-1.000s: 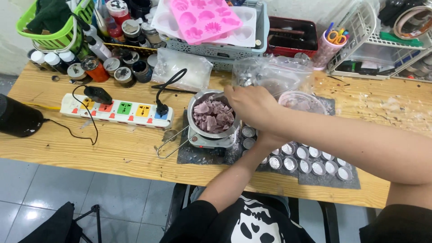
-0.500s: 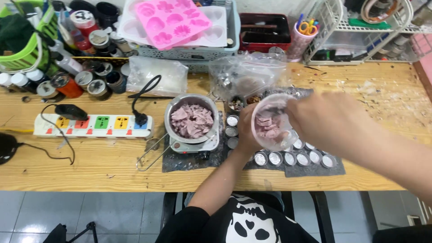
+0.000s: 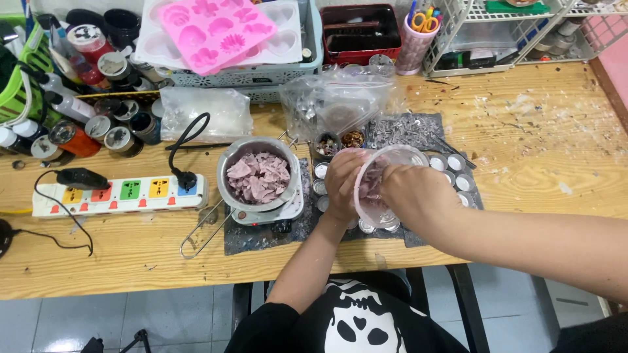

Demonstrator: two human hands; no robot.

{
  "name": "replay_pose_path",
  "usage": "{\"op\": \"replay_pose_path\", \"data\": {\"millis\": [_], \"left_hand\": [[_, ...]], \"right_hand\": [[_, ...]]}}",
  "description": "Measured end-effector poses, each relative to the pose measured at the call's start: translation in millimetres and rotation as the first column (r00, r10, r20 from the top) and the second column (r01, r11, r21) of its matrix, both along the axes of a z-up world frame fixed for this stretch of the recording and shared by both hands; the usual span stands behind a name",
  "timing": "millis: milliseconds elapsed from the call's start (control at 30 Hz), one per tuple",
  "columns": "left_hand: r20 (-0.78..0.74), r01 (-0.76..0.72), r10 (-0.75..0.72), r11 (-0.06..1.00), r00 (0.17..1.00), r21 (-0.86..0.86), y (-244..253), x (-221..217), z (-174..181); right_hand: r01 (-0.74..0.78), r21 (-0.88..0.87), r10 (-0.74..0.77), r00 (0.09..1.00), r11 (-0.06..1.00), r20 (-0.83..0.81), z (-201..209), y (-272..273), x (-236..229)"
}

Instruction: The recorder is preparing wax chunks by scooping them into a melting pot and organizing small candle tins.

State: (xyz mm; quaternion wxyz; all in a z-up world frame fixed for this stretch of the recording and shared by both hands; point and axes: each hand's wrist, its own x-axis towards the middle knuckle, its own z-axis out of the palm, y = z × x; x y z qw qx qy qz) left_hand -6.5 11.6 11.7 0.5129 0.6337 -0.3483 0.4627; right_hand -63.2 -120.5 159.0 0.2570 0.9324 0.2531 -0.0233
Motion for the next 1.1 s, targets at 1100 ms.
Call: {"op": "replay_pose_path", "data": {"millis": [1100], "left_hand": [[-0.503, -0.203, 0.253, 0.967, 0.826, 0.152, -13, 0, -3]], "right_hand": [[0.65, 0.514, -0.035, 0.638, 0.56, -0.769, 35, -6, 98]]}}
